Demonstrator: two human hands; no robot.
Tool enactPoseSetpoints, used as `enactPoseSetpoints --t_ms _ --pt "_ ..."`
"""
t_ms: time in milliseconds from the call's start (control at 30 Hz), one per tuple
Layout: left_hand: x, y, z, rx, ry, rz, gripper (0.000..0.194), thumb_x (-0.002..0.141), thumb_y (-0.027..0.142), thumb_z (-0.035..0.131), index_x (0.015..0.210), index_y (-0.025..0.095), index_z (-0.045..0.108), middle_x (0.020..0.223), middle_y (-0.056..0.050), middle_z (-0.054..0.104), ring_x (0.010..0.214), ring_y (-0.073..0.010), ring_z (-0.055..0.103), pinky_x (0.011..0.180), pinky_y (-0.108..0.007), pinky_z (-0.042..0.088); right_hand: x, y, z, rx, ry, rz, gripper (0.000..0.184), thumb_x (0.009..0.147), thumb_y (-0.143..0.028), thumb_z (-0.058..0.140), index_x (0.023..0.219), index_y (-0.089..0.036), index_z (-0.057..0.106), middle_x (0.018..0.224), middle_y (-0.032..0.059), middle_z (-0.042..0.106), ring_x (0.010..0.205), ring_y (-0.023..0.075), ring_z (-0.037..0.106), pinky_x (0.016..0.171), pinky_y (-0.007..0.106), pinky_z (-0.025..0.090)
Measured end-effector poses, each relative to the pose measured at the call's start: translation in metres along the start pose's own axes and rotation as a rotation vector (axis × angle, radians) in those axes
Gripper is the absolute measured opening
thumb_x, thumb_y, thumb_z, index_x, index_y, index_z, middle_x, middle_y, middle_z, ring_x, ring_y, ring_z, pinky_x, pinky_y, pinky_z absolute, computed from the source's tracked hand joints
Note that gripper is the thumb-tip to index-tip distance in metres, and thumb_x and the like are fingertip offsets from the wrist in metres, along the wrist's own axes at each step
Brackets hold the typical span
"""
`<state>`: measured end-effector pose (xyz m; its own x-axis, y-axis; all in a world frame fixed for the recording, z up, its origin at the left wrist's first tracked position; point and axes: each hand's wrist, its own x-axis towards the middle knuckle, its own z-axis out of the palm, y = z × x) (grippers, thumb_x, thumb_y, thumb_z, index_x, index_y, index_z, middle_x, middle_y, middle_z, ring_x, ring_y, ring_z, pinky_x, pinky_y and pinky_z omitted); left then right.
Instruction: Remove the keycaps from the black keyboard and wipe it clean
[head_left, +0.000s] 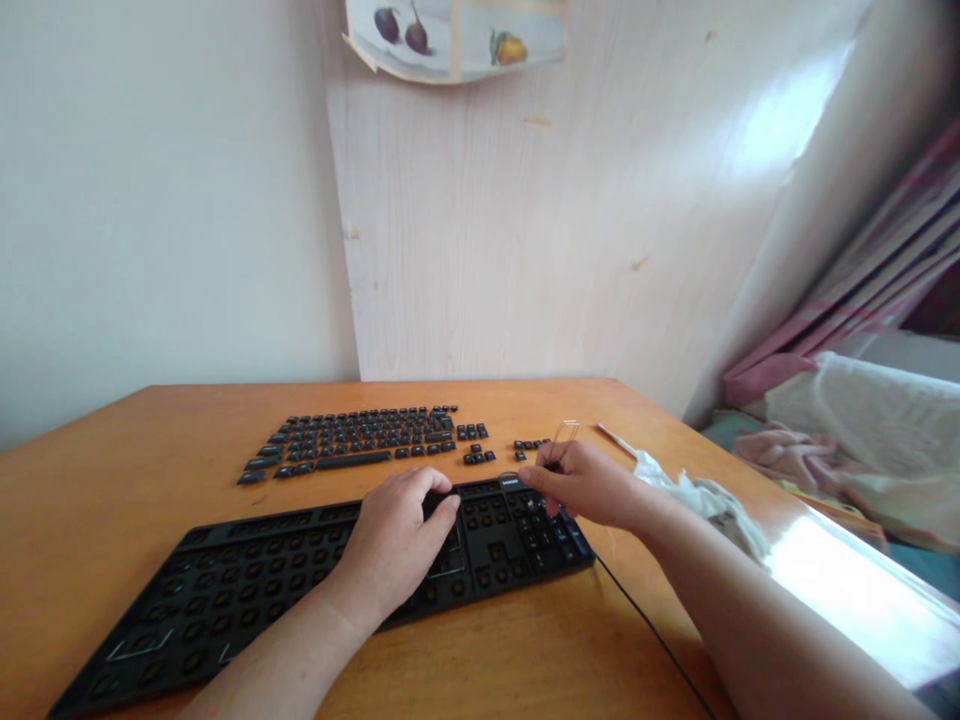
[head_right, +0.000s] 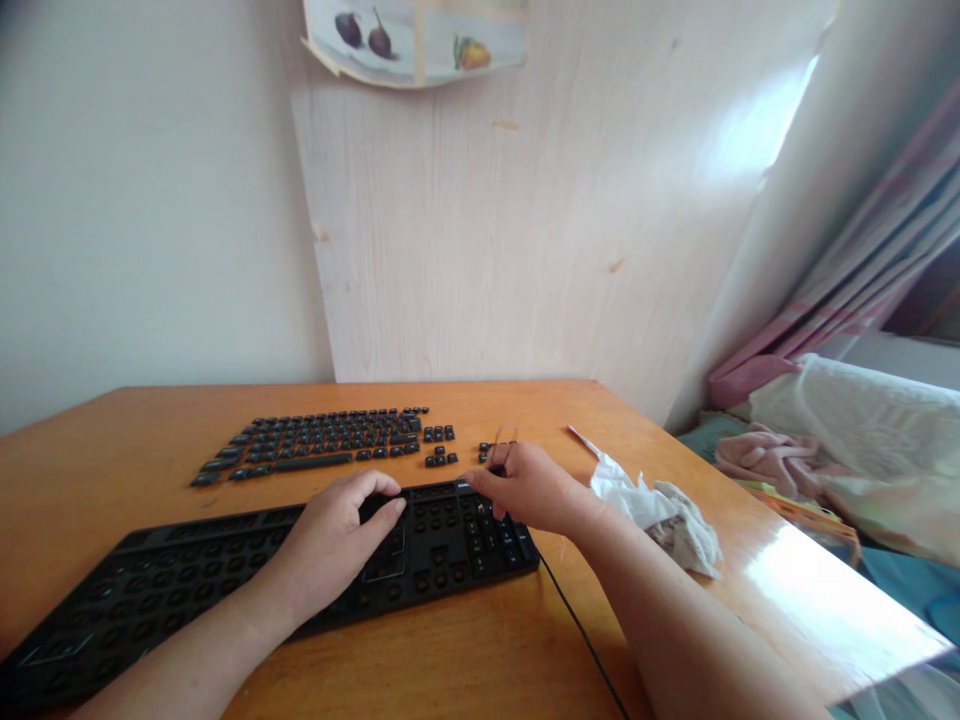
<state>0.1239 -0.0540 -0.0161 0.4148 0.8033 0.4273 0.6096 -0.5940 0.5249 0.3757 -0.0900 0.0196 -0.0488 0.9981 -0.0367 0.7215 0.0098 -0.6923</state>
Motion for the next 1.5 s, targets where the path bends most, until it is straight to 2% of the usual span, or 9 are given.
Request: enactPoseSetpoints --t_ms 400,500,800,1000,1133,1300,1500 --pt "-0.001 -0.002 0.002 0.019 -0.008 0.014 0.013 0.087 0.033 0.053 0.090 0.024 0.063 0.093 -0.003 0.069 0.090 -0.0217 0.061 0.083 -0.036 0.045 0.000 -0.011 0.016 -0.096 0.048 0.022 0.028 0.088 -0.044 0.050 0.073 -0.021 0.053 0.052 -0.0007 0.060 0.043 0.0119 0.053 0.038 0.021 0.032" --pt "0.000 -0.002 0.002 0.025 -0.008 0.019 0.013 0.087 0.033 0.053 0.089 0.024 0.062 0.093 -0.003 0.068 0.091 -0.0219 0.061 0.084 -0.036 0.044 0.000 -0.013 0.018 -0.143 0.049 -0.023 0.026 0.088 -0.039 0.049 0.069 -0.021 0.052 0.051 -0.0010 0.059 0.044 0.0112 0.051 0.042 0.021 0.031" --pt "-0.001 -0.001 0.002 0.047 -0.020 0.017 0.013 0.088 0.033 0.053 0.090 0.024 0.062 0.094 -0.003 0.069 0.092 -0.0225 0.061 0.084 -0.037 0.044 -0.002 -0.017 0.025 -0.299 0.182 -0.165 0.018 0.083 -0.027 0.054 0.067 -0.020 0.055 0.060 0.0000 0.060 0.055 0.0119 0.050 0.052 0.023 0.030" --pt "-0.001 0.000 0.002 0.052 -0.024 0.018 0.012 0.087 0.033 0.055 0.090 0.023 0.063 0.094 -0.004 0.069 0.092 -0.0226 0.061 0.085 -0.038 0.044 0.003 -0.015 0.021 -0.130 0.107 -0.034 0.020 0.083 -0.027 0.052 0.064 -0.020 0.052 0.048 -0.0031 0.053 0.046 0.0105 0.047 0.044 0.021 0.029" --pt "-0.002 -0.001 0.003 0.068 -0.024 0.023 0.013 0.087 0.033 0.055 0.090 0.024 0.063 0.094 -0.004 0.069 0.092 -0.0227 0.061 0.083 -0.036 0.044 0.002 -0.013 0.020 -0.106 0.098 -0.072 0.016 0.081 -0.025 0.053 0.065 -0.020 0.053 0.048 -0.0034 0.054 0.045 0.0101 0.047 0.044 0.020 0.032" --pt "-0.002 -0.001 0.002 0.069 -0.028 0.019 0.013 0.087 0.034 0.054 0.091 0.024 0.062 0.095 -0.004 0.068 0.093 -0.0229 0.061 0.084 -0.037 0.044 0.006 -0.008 0.019 -0.082 0.096 0.038 0.023 0.083 -0.034 0.054 0.065 -0.021 0.051 0.045 -0.0031 0.054 0.041 0.0107 0.048 0.040 0.021 0.030" --pt "-0.002 0.002 0.001 0.074 -0.035 0.017 0.012 0.086 0.033 0.055 0.090 0.024 0.062 0.095 -0.003 0.068 0.095 -0.0231 0.061 0.085 -0.037 0.043 0.007 -0.009 0.018 -0.104 0.124 0.027 0.026 0.080 -0.032 0.058 0.058 -0.020 0.050 0.047 -0.0021 0.055 0.044 0.0102 0.047 0.041 0.021 0.030"
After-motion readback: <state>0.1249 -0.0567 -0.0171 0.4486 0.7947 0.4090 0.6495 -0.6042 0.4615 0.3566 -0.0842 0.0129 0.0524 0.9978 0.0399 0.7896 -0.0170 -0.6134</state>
